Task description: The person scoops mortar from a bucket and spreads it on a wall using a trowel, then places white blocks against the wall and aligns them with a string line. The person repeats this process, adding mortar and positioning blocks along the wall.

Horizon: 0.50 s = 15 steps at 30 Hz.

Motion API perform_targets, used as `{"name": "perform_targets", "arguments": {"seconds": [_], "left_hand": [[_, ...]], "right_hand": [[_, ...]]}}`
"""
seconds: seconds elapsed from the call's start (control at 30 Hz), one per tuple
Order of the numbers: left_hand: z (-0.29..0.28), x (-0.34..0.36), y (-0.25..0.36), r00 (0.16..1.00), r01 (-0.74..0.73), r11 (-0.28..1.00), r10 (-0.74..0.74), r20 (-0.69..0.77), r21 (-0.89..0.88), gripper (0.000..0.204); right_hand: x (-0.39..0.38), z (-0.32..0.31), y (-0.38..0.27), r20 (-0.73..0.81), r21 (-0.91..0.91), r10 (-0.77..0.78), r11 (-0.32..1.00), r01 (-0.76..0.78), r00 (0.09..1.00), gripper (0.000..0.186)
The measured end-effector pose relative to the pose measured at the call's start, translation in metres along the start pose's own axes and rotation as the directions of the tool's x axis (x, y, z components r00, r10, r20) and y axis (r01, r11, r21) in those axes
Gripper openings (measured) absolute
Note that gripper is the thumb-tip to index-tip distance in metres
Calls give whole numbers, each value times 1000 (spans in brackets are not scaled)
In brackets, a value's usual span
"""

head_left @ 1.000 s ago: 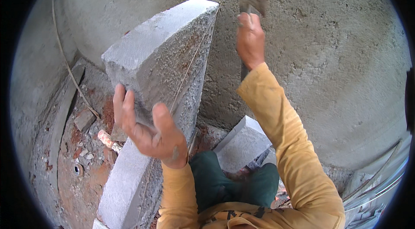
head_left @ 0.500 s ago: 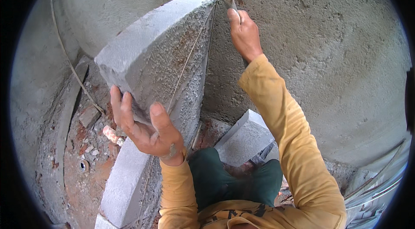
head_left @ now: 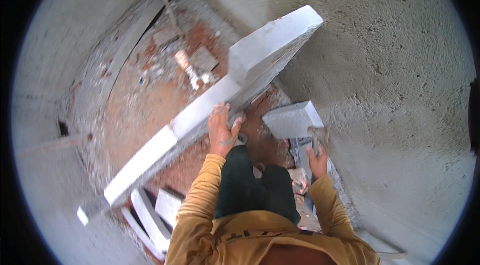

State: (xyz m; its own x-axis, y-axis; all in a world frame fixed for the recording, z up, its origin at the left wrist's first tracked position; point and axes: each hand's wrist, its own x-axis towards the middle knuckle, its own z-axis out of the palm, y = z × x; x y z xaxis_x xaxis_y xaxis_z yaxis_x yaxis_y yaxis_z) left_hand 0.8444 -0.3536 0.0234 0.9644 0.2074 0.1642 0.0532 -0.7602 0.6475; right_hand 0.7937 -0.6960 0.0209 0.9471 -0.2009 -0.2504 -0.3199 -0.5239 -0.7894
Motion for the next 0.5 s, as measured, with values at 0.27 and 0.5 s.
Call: {"name": "perform_targets", "arguments": {"seconds": [0.27, 0.5], "left_hand": [[-120, -217, 14, 685, 633, 773, -584, 435, 42, 53], [-183, -301, 22, 633, 770, 634, -744, 216, -74, 49]], "right_hand": [[-170, -68, 35, 308, -244, 57, 969, 22, 950, 36], [-148, -54, -10, 671, -185, -6, 967, 175, 741, 26]]}}
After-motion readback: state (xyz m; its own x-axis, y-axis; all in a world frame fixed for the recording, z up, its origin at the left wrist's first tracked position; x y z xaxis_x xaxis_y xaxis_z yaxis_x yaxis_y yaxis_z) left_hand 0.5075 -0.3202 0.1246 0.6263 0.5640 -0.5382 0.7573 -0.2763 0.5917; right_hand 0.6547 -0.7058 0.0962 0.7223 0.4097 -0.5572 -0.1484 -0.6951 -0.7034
